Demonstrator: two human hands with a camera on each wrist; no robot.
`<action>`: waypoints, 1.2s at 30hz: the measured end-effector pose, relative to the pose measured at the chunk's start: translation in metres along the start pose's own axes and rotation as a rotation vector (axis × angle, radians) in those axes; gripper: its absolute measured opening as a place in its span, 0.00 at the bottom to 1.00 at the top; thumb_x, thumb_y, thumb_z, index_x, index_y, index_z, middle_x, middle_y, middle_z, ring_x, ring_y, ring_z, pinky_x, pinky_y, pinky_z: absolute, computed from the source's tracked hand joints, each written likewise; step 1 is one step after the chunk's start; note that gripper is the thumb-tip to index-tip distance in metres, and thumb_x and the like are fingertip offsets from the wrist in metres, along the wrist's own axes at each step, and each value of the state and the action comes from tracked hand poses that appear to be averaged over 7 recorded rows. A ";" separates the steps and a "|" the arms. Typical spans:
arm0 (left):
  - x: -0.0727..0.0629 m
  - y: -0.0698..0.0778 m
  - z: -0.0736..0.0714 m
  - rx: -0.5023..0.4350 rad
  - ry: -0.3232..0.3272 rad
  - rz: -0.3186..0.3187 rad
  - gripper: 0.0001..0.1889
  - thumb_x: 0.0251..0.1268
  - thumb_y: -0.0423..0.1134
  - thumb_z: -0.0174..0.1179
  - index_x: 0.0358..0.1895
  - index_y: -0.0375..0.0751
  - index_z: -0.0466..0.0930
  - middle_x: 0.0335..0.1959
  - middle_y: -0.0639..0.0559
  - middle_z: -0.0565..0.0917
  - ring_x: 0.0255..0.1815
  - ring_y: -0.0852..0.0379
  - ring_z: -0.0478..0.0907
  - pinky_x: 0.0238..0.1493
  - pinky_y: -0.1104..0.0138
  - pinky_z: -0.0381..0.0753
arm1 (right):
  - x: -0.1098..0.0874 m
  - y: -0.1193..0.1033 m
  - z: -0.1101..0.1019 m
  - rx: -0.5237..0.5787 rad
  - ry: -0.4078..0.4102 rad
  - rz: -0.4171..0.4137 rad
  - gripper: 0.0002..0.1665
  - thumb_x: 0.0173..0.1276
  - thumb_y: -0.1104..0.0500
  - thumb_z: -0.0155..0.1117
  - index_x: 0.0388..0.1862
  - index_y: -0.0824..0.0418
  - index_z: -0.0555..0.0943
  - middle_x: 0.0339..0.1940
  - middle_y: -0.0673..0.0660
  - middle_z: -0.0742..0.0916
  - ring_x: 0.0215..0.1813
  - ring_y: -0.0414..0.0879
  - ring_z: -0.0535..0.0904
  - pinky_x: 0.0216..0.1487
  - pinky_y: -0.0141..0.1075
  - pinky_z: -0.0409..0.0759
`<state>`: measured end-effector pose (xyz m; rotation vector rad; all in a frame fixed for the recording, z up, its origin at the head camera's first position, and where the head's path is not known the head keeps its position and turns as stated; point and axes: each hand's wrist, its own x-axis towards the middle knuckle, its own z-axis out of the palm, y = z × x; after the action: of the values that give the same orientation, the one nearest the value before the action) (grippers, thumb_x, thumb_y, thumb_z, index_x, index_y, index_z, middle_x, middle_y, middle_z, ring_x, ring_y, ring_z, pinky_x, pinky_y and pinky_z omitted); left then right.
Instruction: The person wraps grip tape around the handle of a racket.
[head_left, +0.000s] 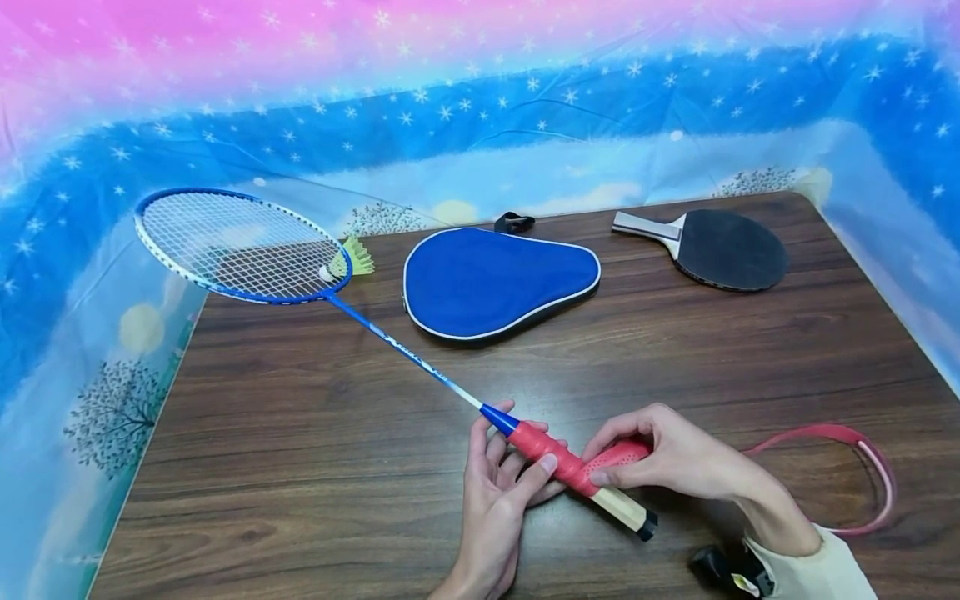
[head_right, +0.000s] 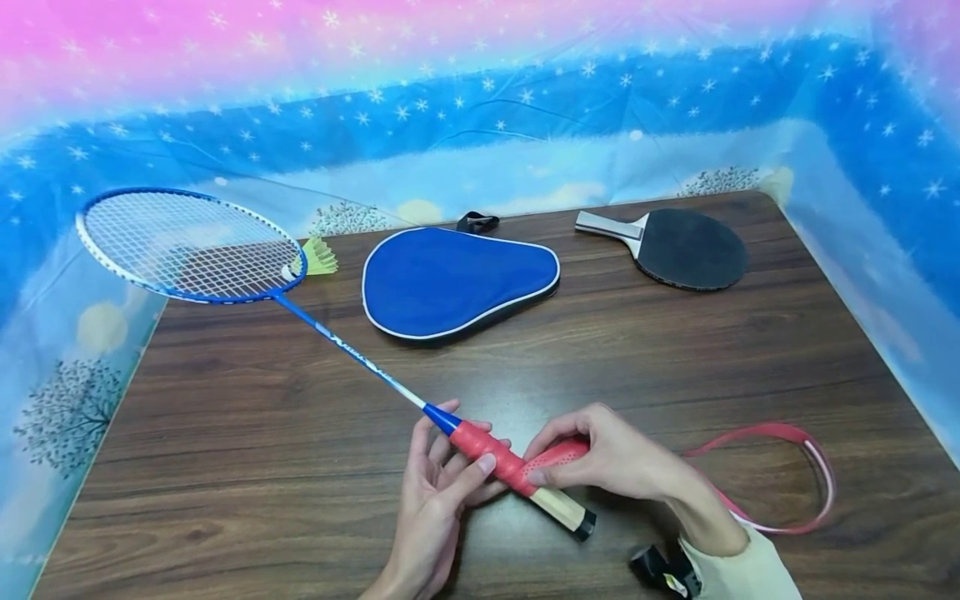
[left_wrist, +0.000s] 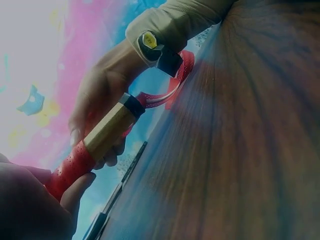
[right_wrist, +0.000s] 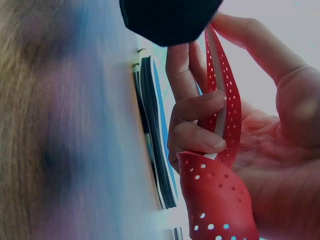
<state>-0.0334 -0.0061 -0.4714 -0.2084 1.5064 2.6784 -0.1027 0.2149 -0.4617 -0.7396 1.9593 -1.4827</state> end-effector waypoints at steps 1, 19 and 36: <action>0.000 0.000 0.000 -0.002 -0.001 -0.001 0.39 0.59 0.23 0.64 0.71 0.44 0.55 0.59 0.31 0.71 0.56 0.35 0.77 0.43 0.48 0.83 | 0.000 0.000 0.000 -0.003 0.002 0.001 0.10 0.66 0.56 0.70 0.47 0.51 0.86 0.38 0.54 0.87 0.35 0.46 0.78 0.33 0.36 0.78; 0.002 -0.005 -0.001 0.048 0.033 -0.012 0.41 0.56 0.23 0.68 0.71 0.48 0.59 0.61 0.31 0.67 0.56 0.35 0.75 0.42 0.50 0.84 | 0.000 -0.004 0.003 -0.050 0.019 0.045 0.10 0.63 0.54 0.72 0.44 0.50 0.86 0.35 0.52 0.86 0.34 0.46 0.77 0.33 0.35 0.77; -0.001 -0.003 -0.001 -0.028 0.009 0.039 0.48 0.57 0.18 0.63 0.74 0.52 0.47 0.59 0.29 0.71 0.54 0.33 0.78 0.43 0.48 0.83 | 0.001 -0.001 0.003 -0.067 0.042 0.066 0.11 0.61 0.50 0.74 0.41 0.49 0.86 0.29 0.52 0.86 0.29 0.42 0.77 0.28 0.34 0.77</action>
<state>-0.0322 -0.0056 -0.4743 -0.1942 1.4920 2.7333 -0.1011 0.2120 -0.4620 -0.6706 2.0537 -1.4112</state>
